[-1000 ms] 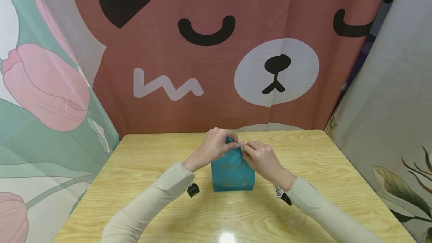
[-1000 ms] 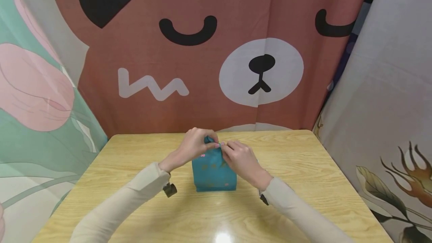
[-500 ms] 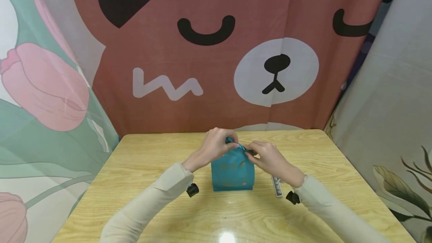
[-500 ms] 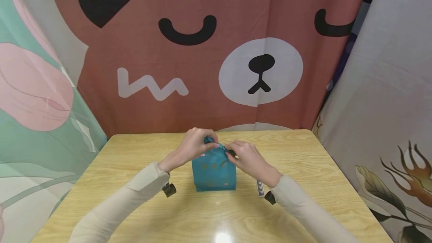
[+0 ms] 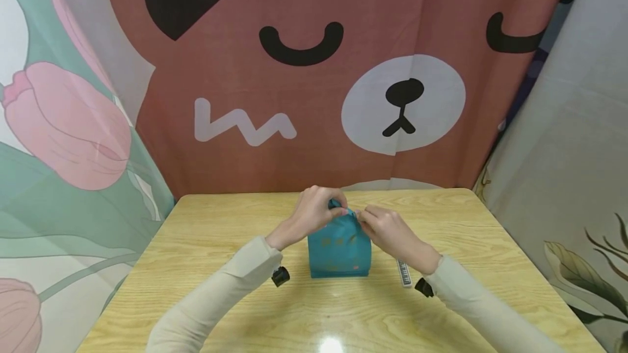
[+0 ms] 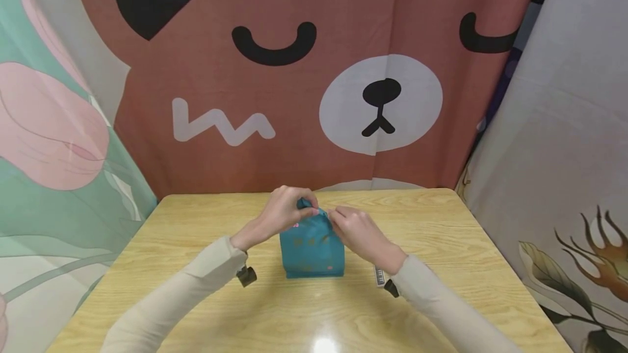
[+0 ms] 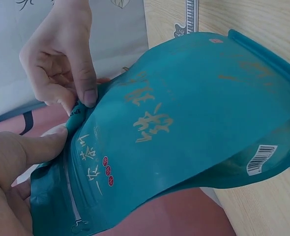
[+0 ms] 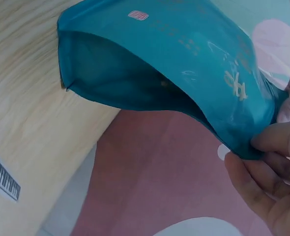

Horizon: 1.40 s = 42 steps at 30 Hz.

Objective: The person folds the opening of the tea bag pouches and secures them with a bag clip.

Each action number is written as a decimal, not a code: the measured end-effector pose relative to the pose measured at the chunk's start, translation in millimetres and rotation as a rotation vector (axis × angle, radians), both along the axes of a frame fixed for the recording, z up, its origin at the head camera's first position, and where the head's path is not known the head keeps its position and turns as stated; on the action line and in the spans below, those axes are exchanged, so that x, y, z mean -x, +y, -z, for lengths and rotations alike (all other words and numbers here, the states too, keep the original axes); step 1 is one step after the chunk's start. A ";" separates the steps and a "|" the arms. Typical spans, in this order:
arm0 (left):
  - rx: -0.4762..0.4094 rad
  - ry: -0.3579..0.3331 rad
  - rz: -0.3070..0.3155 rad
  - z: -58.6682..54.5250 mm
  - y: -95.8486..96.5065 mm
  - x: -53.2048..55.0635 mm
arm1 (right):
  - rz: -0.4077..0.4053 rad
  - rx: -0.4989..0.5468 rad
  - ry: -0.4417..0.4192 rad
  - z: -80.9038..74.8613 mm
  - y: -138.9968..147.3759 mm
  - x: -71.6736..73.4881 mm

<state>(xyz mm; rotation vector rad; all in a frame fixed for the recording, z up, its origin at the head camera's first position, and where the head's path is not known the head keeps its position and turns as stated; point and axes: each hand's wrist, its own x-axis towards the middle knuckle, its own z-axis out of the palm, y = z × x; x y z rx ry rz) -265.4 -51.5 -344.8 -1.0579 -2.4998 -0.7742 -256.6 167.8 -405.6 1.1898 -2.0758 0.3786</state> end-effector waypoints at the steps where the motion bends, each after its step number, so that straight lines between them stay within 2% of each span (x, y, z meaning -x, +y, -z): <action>1: -0.002 0.003 0.002 0.0 -0.1 0.0 | -0.015 0.014 -0.026 -0.7 0.6 0.5; 8: -0.008 0.014 0.003 0.8 -0.5 0.8 | -0.141 0.188 -0.282 -6.6 4.3 6.3; 13: -0.019 0.007 0.012 0.9 -1.0 0.8 | -0.152 0.272 -0.544 -9.0 5.8 9.2; 16: -0.020 0.008 0.022 0.8 -1.2 0.1 | -0.111 0.285 -0.681 -11.3 5.8 9.0; 19: -0.022 0.013 0.022 0.6 -1.0 -0.8 | -0.086 0.273 -0.771 -12.9 6.7 10.8; 25: -0.060 -0.004 0.045 0.5 0.2 -2.7 | -0.149 0.234 -0.936 -16.2 14.7 14.7; 29: -0.067 0.007 0.044 0.8 0.3 -2.2 | -0.186 0.224 -0.961 -17.1 16.2 16.0; 42: -0.048 0.018 0.031 4.2 0.3 -0.9 | -0.128 0.239 -0.884 -14.5 5.5 14.9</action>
